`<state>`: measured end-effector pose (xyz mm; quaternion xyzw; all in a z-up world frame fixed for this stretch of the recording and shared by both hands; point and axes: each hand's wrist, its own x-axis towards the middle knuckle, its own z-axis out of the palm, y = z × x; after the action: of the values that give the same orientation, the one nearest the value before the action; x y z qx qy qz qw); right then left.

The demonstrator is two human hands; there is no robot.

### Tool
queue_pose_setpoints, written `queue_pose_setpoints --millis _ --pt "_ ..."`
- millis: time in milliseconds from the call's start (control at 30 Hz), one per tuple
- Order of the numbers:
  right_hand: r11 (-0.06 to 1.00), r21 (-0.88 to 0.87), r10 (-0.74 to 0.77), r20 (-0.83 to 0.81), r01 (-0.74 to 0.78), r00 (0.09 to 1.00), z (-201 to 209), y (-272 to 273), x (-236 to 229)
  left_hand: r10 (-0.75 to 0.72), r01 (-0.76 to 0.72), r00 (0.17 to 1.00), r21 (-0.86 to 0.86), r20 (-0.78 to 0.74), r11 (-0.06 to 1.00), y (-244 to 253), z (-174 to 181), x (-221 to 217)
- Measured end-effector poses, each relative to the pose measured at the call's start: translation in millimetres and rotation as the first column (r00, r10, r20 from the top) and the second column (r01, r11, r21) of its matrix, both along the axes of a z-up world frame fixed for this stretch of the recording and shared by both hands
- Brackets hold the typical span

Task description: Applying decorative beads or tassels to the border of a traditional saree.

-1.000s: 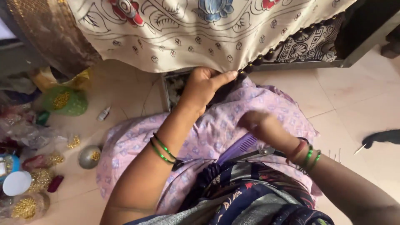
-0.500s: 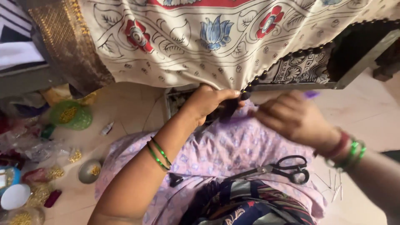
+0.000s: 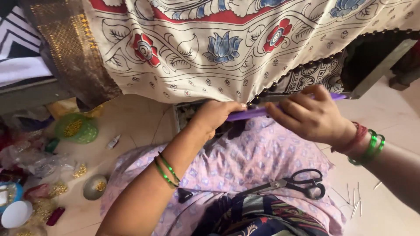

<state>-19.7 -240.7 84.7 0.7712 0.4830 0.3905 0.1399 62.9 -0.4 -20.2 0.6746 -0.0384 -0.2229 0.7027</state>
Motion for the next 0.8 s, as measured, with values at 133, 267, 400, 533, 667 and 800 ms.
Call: queue_pose_setpoints --millis 133,267,400,533,667,800 --pt "0.994 -0.084 0.060 -0.078 -0.066 0.995 -29 -9 -6 -0.125 0.097 0.988 -0.266 -0.089 0.959 -1 -10 1" --pt "0.981 -0.062 0.193 0.168 -0.185 0.967 -36 -13 0 -0.129 0.099 0.988 -0.284 -0.090 0.954 -3 -9 1" --pt "1.000 -0.006 -0.009 0.056 0.009 0.998 2 0 -6 0.031 -0.028 0.996 -0.039 0.078 0.999 -4 3 -5" --pt "0.994 -0.073 -0.086 -0.144 0.076 0.986 -27 -5 -9 -0.042 0.044 0.999 -0.135 0.017 0.990 -3 1 -4" --pt "0.986 -0.095 0.140 0.023 -0.138 0.990 -18 -7 -14 -0.104 0.078 0.990 -0.241 -0.094 0.967 -3 7 -9" --pt "0.994 0.018 0.105 0.221 -0.111 0.970 -14 -5 -7 -0.103 0.066 0.987 -0.272 -0.126 0.960 -3 13 -9"
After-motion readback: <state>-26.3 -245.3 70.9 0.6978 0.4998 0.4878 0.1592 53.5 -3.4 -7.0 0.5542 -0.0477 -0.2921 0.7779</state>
